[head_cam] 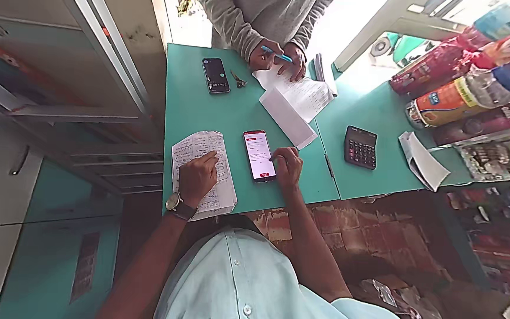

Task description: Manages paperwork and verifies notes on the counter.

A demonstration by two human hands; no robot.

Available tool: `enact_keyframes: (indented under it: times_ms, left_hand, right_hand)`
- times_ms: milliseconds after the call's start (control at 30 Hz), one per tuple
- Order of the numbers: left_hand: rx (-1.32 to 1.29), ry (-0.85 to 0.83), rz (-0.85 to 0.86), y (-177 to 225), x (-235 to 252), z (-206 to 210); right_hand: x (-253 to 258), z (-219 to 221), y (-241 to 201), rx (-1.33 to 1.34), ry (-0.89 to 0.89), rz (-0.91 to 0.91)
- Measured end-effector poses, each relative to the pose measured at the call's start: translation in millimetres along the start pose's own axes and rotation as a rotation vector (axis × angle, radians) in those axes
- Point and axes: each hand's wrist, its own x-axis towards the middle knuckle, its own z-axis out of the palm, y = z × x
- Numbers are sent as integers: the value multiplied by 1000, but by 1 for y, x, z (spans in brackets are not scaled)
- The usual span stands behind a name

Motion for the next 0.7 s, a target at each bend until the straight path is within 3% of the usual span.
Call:
enact_keyframes:
  times_ms: [333,467,567,700]
  left_hand:
    - [-4,-11,-2,1,0,-2]
    - [-11,1,-4,1,0,-1]
    - [-13,-1,0,0,-2,-1]
    - [-4,8,23,0,0,-1]
  right_hand:
    - [-2,0,6,72,139,-7]
    - [8,-8,-5,219,189,34]
    - [39,-49,-54,449,167,-11]
    - [90,-147,-166,670,128,-397]
